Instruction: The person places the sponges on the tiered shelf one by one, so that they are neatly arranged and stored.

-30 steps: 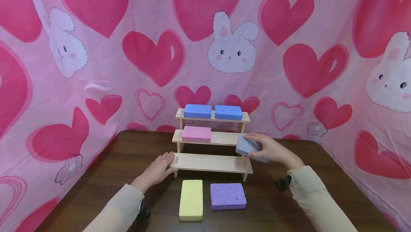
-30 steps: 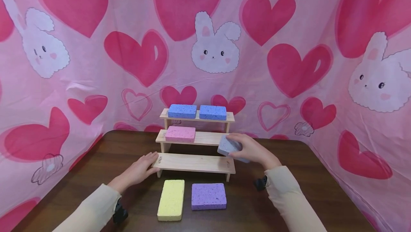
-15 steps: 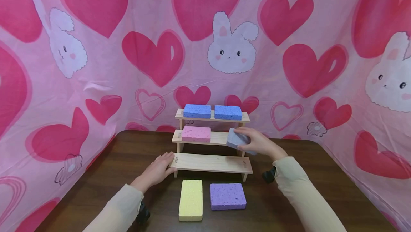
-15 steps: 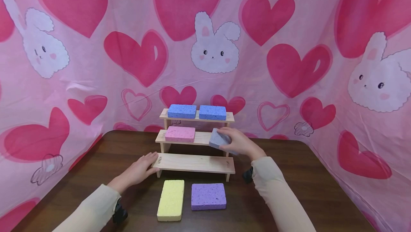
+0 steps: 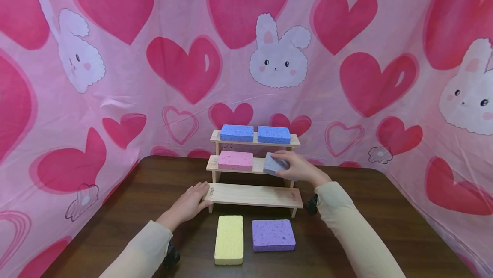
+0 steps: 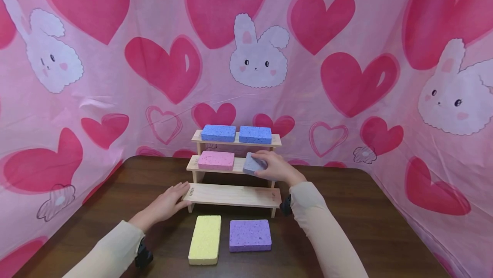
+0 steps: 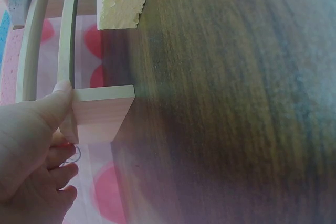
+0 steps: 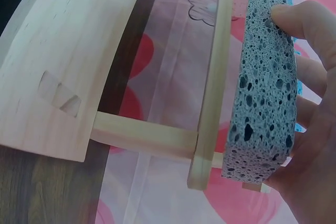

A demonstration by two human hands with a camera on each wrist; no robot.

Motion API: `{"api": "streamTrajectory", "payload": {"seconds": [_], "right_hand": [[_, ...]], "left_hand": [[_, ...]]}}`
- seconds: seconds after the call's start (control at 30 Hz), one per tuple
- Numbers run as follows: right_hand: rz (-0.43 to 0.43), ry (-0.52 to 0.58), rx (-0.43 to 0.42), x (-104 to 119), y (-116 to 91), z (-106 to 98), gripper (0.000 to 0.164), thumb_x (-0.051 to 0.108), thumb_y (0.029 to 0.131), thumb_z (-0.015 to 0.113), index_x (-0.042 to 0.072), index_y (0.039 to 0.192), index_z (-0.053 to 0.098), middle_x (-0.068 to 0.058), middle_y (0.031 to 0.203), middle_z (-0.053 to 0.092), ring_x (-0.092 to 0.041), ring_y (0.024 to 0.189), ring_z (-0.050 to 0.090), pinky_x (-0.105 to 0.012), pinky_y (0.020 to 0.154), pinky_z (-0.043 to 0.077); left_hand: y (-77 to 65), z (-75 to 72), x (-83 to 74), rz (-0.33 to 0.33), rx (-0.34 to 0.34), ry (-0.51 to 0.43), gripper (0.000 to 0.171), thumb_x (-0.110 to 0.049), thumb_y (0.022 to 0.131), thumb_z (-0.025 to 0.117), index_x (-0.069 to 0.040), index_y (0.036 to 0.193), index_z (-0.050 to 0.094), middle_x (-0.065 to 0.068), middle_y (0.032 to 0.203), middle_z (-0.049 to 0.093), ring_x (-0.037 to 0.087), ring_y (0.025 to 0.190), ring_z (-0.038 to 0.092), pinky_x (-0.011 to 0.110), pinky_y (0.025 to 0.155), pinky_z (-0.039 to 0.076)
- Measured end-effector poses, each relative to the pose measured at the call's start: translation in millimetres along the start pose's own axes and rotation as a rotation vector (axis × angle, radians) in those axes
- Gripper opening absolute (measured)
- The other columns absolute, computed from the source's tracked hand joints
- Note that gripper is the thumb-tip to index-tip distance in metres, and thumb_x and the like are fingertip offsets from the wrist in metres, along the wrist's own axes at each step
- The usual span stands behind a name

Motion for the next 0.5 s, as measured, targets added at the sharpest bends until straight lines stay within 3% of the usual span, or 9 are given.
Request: {"api": "streamTrajectory", "payload": {"seconds": [0.5], "right_hand": [[0.019, -0.007, 0.027, 0.9, 14.3, 11.4, 0.059, 0.024, 0.079, 0.073, 0.011, 0.132, 0.052, -0.013, 0.135, 0.045, -0.029, 0.112, 0.044, -0.047, 0.094, 0.040]], "left_hand": [[0.6, 0.2, 0.1, 0.001, -0.001, -0.004, 0.062, -0.026, 0.086, 0.066, 0.005, 0.134, 0.043, 0.020, 0.139, 0.038, 0.036, 0.131, 0.028, 0.048, 0.106, 0.020]]}}
Point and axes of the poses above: each hand's wrist, its own y-axis towards the middle knuckle, its own z-axis out of the palm, x = y × z, the point moved 7 cm from there along y, towards the middle knuckle
